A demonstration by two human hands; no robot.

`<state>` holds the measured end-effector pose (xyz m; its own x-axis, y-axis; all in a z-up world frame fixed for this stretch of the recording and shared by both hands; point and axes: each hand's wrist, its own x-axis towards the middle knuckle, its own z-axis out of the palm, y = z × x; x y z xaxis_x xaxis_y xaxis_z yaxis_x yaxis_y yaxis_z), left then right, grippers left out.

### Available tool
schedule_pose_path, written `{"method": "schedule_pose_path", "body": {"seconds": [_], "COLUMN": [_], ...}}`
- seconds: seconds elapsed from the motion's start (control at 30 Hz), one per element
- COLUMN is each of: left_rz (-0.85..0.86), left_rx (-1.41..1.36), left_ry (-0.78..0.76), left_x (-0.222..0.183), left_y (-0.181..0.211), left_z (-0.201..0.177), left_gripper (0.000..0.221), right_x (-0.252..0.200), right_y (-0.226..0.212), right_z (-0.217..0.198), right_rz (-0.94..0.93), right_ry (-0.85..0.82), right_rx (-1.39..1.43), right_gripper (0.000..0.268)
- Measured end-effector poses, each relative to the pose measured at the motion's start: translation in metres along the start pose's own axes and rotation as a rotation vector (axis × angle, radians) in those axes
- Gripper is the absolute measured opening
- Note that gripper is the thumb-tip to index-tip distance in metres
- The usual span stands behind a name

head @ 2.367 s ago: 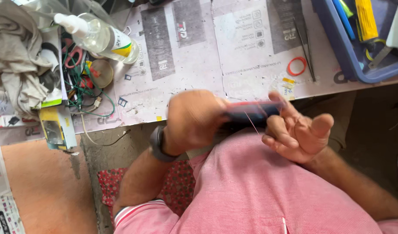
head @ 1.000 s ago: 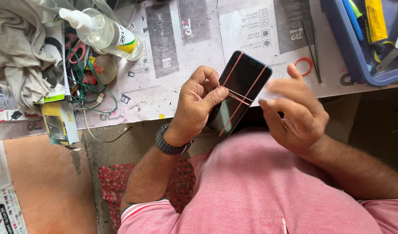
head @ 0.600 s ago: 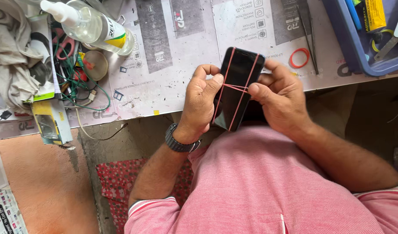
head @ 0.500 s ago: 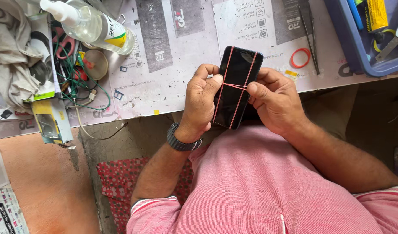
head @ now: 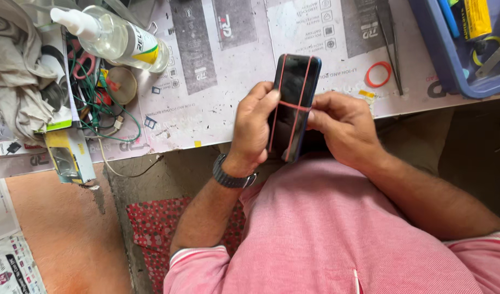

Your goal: The person secures a smartphone with multiple rubber bands while seated at a cluttered workbench. They repeatedly wrap and adjust the bands around the phone, then briefly inspect the device before placing it on the table.

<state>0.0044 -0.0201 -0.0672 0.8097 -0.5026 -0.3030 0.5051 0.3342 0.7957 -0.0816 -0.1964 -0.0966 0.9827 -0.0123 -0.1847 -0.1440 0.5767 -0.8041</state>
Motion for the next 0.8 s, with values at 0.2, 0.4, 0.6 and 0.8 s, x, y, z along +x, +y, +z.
{"method": "schedule_pose_path", "body": {"seconds": [0.2, 0.4, 0.6, 0.8], "left_rz": [0.032, -0.032, 0.024, 0.034], "left_rx": [-0.106, -0.168, -0.161, -0.131], "left_ry": [0.019, -0.078, -0.110, -0.202], "left_x": [0.004, -0.001, -0.003, -0.004], "left_y": [-0.010, -0.004, 0.000, -0.008], "left_z": [-0.001, -0.002, -0.002, -0.006], "left_gripper": [0.031, 0.042, 0.052, 0.056], "right_x": [-0.010, -0.009, -0.007, -0.005], "right_y": [-0.023, -0.032, -0.027, -0.027], "right_z": [0.026, 0.058, 0.065, 0.066], "right_rz": [-0.292, -0.616, -0.689, -0.822], "right_ry": [-0.128, -0.193, -0.159, -0.217], "right_rx": [-0.412, -0.844, -0.934, -1.064], "right_gripper": [0.044, 0.063, 0.063, 0.058]}}
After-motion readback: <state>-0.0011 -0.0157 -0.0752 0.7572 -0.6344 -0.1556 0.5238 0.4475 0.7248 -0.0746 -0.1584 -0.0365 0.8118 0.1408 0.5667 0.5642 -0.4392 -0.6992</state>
